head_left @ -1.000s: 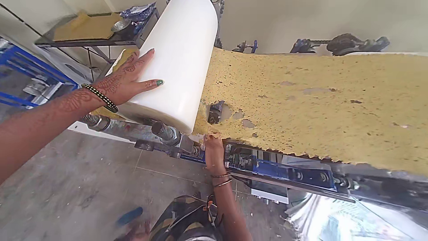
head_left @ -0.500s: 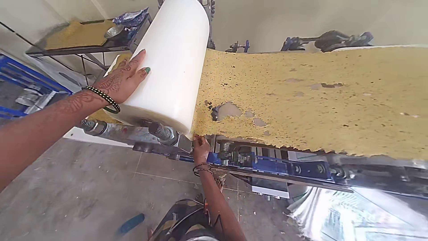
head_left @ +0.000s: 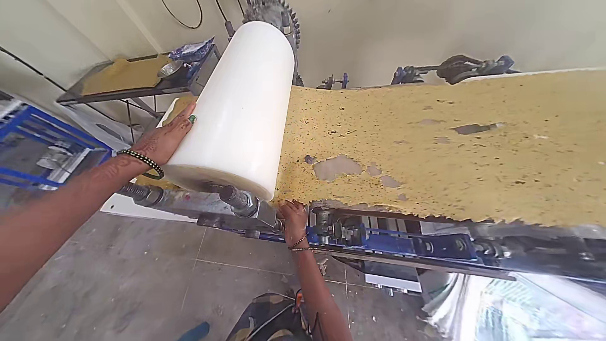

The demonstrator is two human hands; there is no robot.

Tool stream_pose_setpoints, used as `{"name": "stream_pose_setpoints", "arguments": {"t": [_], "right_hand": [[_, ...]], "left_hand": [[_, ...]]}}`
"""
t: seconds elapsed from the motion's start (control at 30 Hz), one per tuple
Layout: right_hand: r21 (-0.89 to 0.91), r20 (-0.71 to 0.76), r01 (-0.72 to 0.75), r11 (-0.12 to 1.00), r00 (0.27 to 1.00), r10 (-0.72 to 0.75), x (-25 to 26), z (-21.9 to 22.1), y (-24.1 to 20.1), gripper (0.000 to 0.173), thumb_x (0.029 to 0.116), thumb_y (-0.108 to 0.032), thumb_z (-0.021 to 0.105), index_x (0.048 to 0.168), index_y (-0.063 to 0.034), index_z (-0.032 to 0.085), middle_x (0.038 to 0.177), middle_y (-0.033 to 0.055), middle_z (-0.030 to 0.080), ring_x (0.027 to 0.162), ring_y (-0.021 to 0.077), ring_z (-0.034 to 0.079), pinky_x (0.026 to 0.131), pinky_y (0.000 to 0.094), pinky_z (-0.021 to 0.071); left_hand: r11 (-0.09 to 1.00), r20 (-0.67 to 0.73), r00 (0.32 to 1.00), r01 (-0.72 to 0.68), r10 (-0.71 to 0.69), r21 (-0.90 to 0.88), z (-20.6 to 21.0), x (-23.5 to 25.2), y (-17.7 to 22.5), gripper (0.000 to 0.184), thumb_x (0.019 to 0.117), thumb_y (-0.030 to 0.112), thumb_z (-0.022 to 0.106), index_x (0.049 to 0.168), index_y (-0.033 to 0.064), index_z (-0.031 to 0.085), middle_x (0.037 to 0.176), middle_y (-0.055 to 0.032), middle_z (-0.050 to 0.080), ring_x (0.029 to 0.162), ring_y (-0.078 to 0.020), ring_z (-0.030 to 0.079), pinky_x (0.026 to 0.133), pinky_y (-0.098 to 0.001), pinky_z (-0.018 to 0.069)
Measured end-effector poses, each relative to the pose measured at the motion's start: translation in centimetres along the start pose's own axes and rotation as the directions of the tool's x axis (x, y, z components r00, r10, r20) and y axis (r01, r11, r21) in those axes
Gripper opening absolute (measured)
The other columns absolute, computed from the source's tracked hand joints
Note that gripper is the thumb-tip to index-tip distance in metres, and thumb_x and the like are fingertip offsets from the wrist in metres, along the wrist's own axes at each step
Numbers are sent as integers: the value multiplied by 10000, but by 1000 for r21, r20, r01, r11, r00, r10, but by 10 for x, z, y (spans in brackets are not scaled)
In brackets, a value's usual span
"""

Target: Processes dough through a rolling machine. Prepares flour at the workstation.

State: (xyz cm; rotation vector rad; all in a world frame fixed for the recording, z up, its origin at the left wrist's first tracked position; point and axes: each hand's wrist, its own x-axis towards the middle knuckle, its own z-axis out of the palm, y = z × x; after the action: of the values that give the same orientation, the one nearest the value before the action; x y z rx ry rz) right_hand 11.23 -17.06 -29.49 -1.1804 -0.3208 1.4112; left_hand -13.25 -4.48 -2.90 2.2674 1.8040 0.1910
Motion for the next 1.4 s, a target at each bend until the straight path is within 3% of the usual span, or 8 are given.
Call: {"name": "stream_pose_setpoints", "arguments": {"t": [0.17, 0.3, 0.5, 0.73, 0.87, 1.13, 1.3, 1.4], "right_hand": [[3, -46, -18, 1000, 999, 18, 17, -2, 7, 548, 929, -100, 720, 1370, 115, 474, 1323, 266, 555, 1185, 262, 556, 1045, 375, 456], [116, -82, -28, 993, 996, 38, 13, 5, -5, 347, 993, -3, 600, 1313, 99, 515, 1172, 192, 597, 968, 172, 588, 871, 297, 513], [178, -130, -18, 984, 991, 41, 1, 0, -33, 210, 1038, -17, 521, 1229, 60, 562, 998, 95, 578, 808, 105, 544, 764, 242, 488], [-311, 22, -81, 947, 995, 93, 4, -18, 7, 608, 1021, -195, 632, 1488, 109, 389, 1507, 320, 434, 1403, 379, 435, 1163, 496, 349], [-161, -73, -60, 985, 996, 49, 0, -4, 0, 442, 1013, -54, 597, 1397, 131, 478, 1373, 317, 535, 1170, 329, 604, 999, 412, 509], [54, -124, -62, 997, 990, 69, -17, -9, -47, 335, 1010, 3, 571, 1319, 97, 483, 1123, 192, 547, 859, 172, 586, 758, 286, 531], [96, -123, -53, 994, 990, 65, -30, -17, -74, 274, 1015, 9, 555, 1275, 67, 488, 997, 124, 533, 737, 123, 553, 660, 241, 506], [83, -119, -31, 996, 992, 41, -39, -21, -86, 290, 1016, 21, 532, 1299, 62, 481, 983, 120, 542, 754, 125, 555, 678, 243, 499]], "left_hand": [[995, 10, 995, 96, -96, -16, -1, -5, -6, 648, 1083, 540, 46, 1664, 262, 118, 1710, -42, 214, 1549, -274, 284, 1233, -604, 217], [987, -18, 987, 162, -162, -14, -1, -5, -11, 692, 1065, 589, 36, 1648, 268, 225, 1667, -86, 326, 1520, -323, 342, 1202, -655, 245], [960, -72, 957, 280, -280, -7, -6, -12, 15, 628, 1135, 411, 181, 1476, -17, 489, 1440, -351, 510, 1382, -530, 450, 1105, -727, 289], [950, -110, 944, 313, -312, -7, -2, -9, 15, 568, 1145, 323, 240, 1424, -95, 503, 1396, -396, 517, 1359, -561, 456, 1111, -717, 290], [945, -83, 947, 316, -309, 87, 1, -1, -10, 562, 1144, 309, 236, 1379, -100, 542, 1349, -397, 552, 1316, -566, 498, 1081, -730, 322], [943, -73, 972, 235, -224, 235, -1, 2, -17, 396, 1123, 195, 373, 1330, -35, 621, 1276, -344, 627, 1233, -549, 575, 1039, -723, 388], [992, -174, 977, 118, -123, -35, -5, -4, 11, 462, 1136, 271, 319, 1480, 31, 511, 1485, -274, 512, 1405, -463, 461, 1160, -643, 303], [990, -74, 997, 26, -37, -141, -1, -9, 41, 590, 1125, 318, 335, 1612, 2, 230, 1661, -246, 243, 1546, -393, 243, 1253, -560, 172]]}}
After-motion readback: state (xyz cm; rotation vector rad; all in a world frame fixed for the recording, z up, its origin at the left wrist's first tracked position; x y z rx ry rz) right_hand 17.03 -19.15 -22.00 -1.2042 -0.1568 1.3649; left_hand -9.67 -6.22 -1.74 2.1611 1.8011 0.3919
